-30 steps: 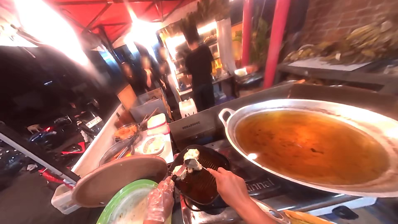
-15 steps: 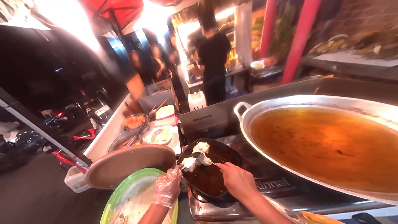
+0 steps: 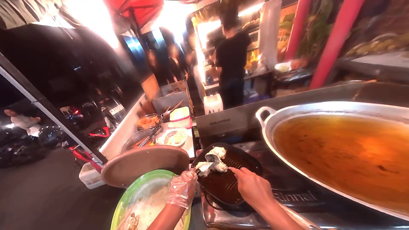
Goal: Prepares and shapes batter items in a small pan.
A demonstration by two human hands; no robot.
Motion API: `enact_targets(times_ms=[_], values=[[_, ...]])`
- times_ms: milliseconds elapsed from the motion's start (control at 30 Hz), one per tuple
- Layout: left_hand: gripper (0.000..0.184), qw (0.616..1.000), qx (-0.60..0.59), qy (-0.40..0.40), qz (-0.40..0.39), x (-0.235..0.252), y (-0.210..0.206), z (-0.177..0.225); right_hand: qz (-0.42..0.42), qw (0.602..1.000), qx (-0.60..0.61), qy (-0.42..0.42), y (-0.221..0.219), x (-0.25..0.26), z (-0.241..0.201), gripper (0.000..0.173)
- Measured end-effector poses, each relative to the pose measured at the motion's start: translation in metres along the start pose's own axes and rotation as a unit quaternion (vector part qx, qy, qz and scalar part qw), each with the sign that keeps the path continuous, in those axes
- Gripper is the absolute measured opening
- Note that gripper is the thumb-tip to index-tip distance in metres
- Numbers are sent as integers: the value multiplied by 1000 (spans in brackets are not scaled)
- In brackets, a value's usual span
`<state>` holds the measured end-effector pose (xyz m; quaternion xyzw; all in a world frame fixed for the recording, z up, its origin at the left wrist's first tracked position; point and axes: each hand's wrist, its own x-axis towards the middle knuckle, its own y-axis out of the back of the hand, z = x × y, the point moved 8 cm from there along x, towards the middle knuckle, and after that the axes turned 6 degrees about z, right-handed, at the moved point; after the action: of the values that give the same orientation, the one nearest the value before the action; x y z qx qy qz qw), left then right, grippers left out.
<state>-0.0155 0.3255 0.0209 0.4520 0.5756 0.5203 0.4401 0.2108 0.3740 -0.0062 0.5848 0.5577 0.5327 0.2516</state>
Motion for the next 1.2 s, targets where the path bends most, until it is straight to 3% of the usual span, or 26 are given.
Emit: enact_targets(times_ms=[167,333,567,800,967,1200], values=[[46,1000,4,-1,15,3,7,-2,-24,1000,-5,-10,-2,-2,5,36],[46,1000,-6,9,-6,6,-1,-5,13,1000,11,-10,7,-4,8,34],[46,1000,-5,9,-17,9,-3,1,-20,998,-30,-49,7,-3,11,48],[46,999,-41,-2,-11,3,0,-2,-60,993,-49,-89,15,-9,20,47],[48,988,-154,7,0,-4,0,-13,-52,993,-30,-104,22,-10,30,46],[50,990,-135,35,-33,-6,-15,-9,-86,983,53,-155,23,-15,41,40]])
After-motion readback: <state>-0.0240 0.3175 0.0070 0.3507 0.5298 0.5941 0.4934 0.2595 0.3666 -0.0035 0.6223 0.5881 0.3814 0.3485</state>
